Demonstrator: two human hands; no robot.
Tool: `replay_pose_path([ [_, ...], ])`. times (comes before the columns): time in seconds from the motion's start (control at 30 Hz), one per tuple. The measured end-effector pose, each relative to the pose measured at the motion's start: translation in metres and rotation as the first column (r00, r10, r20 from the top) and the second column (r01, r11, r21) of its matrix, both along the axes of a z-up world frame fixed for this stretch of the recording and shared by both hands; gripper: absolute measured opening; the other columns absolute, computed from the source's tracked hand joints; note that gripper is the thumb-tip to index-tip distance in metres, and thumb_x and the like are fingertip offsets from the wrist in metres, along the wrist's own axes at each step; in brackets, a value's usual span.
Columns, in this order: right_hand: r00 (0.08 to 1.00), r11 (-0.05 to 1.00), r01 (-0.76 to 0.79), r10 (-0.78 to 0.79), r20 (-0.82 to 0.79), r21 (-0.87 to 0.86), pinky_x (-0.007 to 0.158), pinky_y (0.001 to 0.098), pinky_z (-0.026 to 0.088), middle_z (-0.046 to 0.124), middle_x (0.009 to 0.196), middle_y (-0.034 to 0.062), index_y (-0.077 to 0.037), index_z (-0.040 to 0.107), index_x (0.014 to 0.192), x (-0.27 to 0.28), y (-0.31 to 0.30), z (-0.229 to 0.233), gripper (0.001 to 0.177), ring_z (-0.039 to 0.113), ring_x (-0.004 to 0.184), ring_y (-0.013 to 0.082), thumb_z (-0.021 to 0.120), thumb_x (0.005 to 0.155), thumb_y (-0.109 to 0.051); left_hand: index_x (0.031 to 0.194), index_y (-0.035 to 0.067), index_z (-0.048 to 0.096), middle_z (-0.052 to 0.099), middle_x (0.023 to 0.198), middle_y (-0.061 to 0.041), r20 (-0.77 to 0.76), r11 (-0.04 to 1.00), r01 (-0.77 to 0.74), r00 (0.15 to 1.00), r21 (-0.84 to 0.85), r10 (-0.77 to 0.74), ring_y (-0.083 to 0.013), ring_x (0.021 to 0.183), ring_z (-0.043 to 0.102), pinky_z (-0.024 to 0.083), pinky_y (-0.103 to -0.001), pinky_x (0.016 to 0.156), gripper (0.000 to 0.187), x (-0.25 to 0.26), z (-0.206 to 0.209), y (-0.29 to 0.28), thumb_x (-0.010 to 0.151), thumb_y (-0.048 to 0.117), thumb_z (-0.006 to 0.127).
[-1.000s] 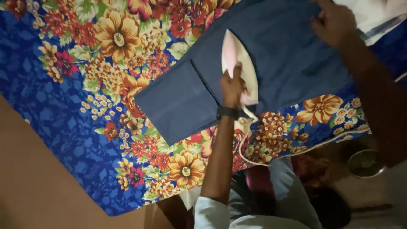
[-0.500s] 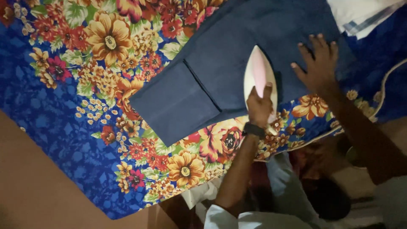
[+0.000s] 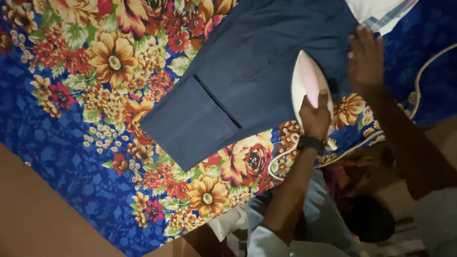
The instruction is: Ironing and folding a pair of blue trousers on a bed.
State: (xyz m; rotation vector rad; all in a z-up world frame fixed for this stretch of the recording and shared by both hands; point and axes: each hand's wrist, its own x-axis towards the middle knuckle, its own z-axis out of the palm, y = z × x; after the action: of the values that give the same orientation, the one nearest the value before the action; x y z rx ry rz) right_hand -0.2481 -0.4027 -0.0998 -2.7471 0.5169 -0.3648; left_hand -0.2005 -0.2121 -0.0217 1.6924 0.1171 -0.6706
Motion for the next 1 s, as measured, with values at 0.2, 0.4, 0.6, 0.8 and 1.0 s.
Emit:
replay_pose_path([
  [0.2,0.998,0.999,0.043,-0.043,-0.051,0.009,0.128,0.0637,0.021,0.042,0.168,0.0278,0.006,0.049,0.152,-0.013,-0.001,0.015,0.033,0.039,0.157,0.0437,0.043,0.122,-0.005,0.119,-0.005,0.067,0.072,0.097,-0.026,0.115,0.996,0.063,0.991,0.066,-0.071,-0.036,0.092,0.073,0.056,-0.044,0.082,0.044,0.005,0.023,-0.024,0.102,0.036,0.065],
  [0.4,0.998,0.996,0.044,-0.041,-0.044,0.072,0.13,0.0675,0.021,0.041,0.166,0.0307,0.006,0.049,0.152,-0.004,0.003,0.032,0.032,0.038,0.156,0.0462,0.043,0.124,-0.009,0.115,-0.004,0.066,0.071,0.091,-0.028,0.128,0.978,0.067,0.987,0.198,-0.093,-0.0419,0.088,0.074,0.056,-0.047,0.074,0.045,-0.002,0.027,0.019,0.102,0.039,0.065],
  [0.6,0.998,0.995,-0.042,0.037,0.055,0.088,0.116,0.0735,0.021,0.042,0.16,0.0396,0.015,0.05,0.15,0.001,0.001,0.036,0.039,0.038,0.147,0.0567,0.042,0.119,-0.006,0.108,-0.005,0.065,0.07,0.084,-0.026,0.098,0.968,-0.02,0.995,0.249,-0.005,-0.0386,0.08,0.074,0.055,-0.046,0.071,0.046,0.012,0.049,0.079,0.101,0.04,0.065],
  [0.8,0.999,0.999,-0.05,0.05,0.002,-0.017,0.124,0.0699,0.026,0.045,0.158,0.038,0.013,0.051,0.148,-0.003,0.004,0.042,0.035,0.042,0.152,0.0551,0.041,0.119,-0.005,0.1,-0.005,0.063,0.067,0.073,-0.022,0.084,0.939,-0.032,0.996,0.342,0.004,-0.0339,0.067,0.07,0.052,-0.045,0.063,0.045,0.022,0.054,0.109,0.101,0.04,0.065],
  [1.0,0.995,0.995,-0.09,0.087,0.056,0.042,0.123,0.062,0.031,0.04,0.161,0.0422,0.02,0.05,0.151,0.004,0.009,0.052,0.04,0.041,0.147,0.0594,0.038,0.122,-0.005,0.098,-0.003,0.062,0.064,0.065,-0.016,-0.009,0.936,-0.075,0.996,0.344,0.083,-0.0218,0.055,0.064,0.048,-0.039,0.053,0.044,0.027,0.06,0.14,0.101,0.041,0.065],
])
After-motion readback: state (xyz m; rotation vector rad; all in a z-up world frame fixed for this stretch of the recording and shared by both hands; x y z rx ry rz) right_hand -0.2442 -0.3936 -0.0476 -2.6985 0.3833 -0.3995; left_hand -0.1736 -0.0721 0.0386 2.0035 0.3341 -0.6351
